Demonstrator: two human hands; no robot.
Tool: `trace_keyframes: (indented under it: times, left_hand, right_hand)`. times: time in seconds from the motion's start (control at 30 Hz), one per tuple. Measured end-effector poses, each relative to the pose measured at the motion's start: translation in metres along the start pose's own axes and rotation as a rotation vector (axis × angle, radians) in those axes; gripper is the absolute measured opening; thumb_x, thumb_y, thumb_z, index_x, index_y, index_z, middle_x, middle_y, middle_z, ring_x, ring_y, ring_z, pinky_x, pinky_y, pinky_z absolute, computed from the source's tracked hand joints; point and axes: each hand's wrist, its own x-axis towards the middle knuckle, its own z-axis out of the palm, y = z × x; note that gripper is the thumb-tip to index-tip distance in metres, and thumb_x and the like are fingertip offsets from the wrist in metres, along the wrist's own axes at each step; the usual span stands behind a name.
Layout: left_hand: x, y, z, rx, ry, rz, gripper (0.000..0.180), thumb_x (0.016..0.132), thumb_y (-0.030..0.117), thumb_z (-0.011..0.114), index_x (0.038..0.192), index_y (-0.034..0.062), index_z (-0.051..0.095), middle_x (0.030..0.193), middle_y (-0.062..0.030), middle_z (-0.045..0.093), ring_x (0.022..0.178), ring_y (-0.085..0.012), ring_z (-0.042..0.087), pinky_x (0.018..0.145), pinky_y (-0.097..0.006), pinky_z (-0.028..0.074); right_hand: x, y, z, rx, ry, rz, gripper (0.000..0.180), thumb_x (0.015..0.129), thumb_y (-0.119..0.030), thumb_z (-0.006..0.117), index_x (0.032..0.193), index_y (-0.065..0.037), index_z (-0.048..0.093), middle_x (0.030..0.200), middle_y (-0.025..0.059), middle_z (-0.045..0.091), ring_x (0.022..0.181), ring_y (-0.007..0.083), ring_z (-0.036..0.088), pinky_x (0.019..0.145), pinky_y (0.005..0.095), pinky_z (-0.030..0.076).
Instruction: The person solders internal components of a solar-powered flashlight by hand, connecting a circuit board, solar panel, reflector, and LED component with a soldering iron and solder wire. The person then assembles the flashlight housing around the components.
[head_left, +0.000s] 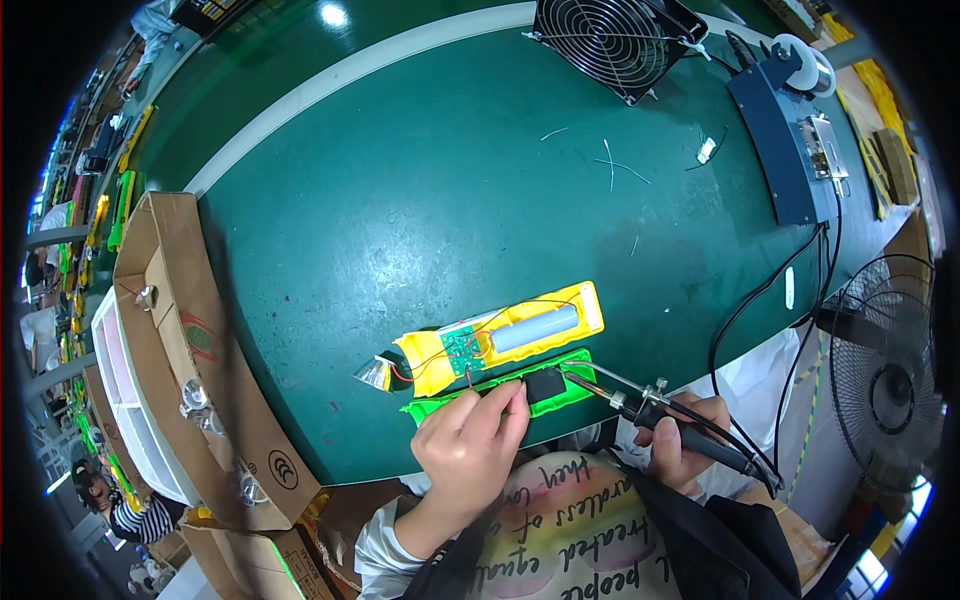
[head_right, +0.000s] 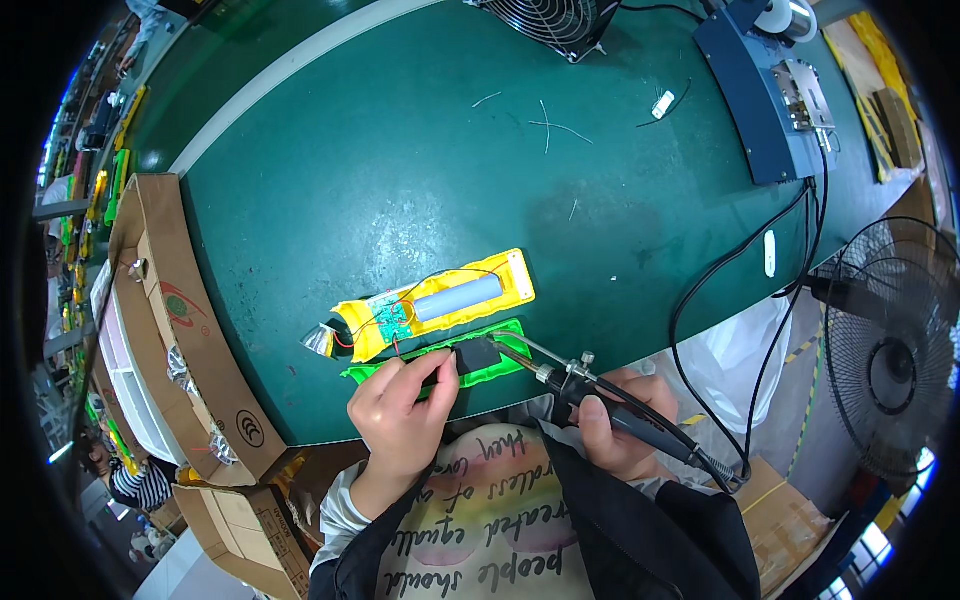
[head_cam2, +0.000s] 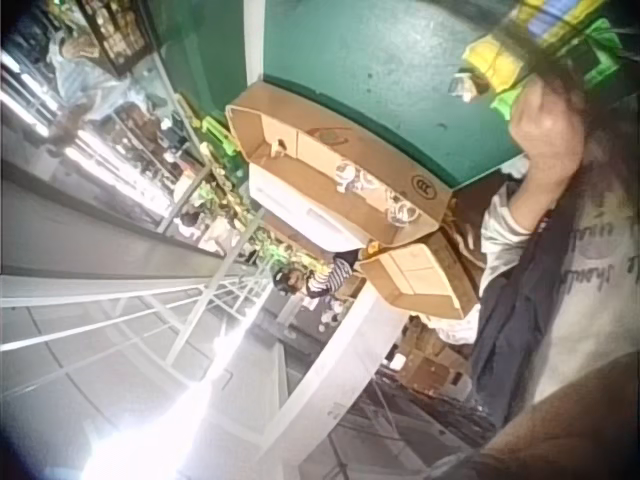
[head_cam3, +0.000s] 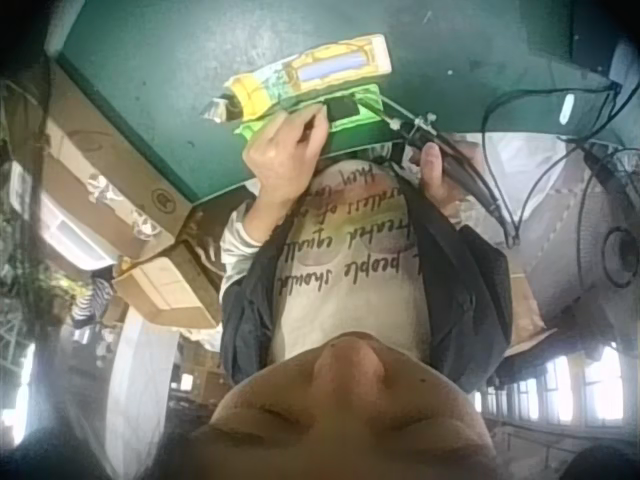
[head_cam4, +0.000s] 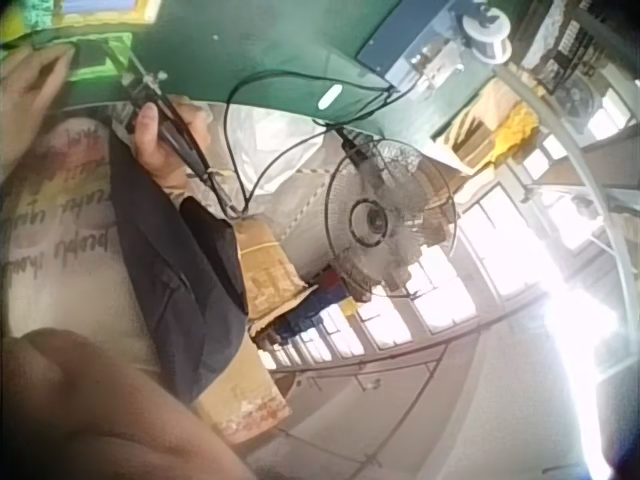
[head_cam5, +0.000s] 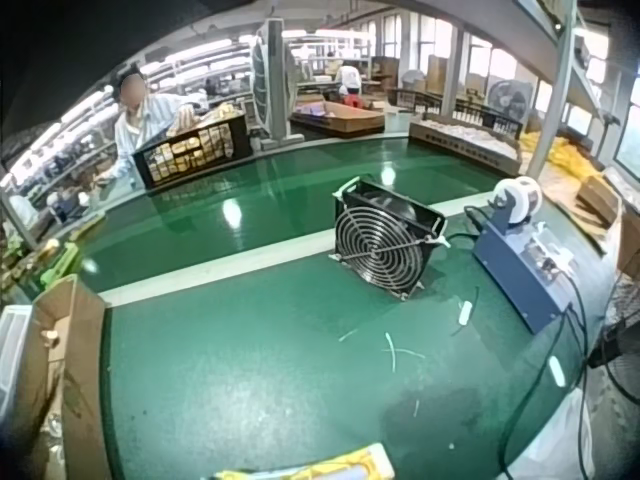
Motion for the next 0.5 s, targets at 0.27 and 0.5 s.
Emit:
trace_keyframes:
  times: [0.27, 0.5]
  left_hand:
    - [0.0, 0.002, 0.0, -0.026, 0.005, -0.015, 0.012, 0.062, 0.003, 0.069, 0.073, 0.0069, 0.064, 0.047, -0.003, 0.041, 0.038, -0.0141, 0.039, 0.037, -0.026, 0.031]
    - [0.0, 0.0, -0.001, 0.016, 0.001, 0.004, 0.013, 0.062, 0.007, 0.07, 0.071, 0.0099, 0.062, 0.049, -0.0005, 0.039, 0.039, -0.0149, 0.043, 0.037, -0.027, 0.034]
  right_hand:
    - [0.001, -0.007, 0.007, -0.075, 0.1, -0.014, 0.033, 0.075, -0.027, 0.057, 0.074, -0.001, 0.037, 0.052, 0.0083, 0.048, 0.036, 0.0092, 0.044, 0.036, 0.0187, 0.035]
    - [0.012, -0.003, 0.001, 0.058, 0.336, -0.09, 0.036, 0.075, -0.03, 0.06, 0.076, -0.004, 0.035, 0.056, 0.0095, 0.048, 0.036, 0.0104, 0.045, 0.037, 0.0205, 0.04]
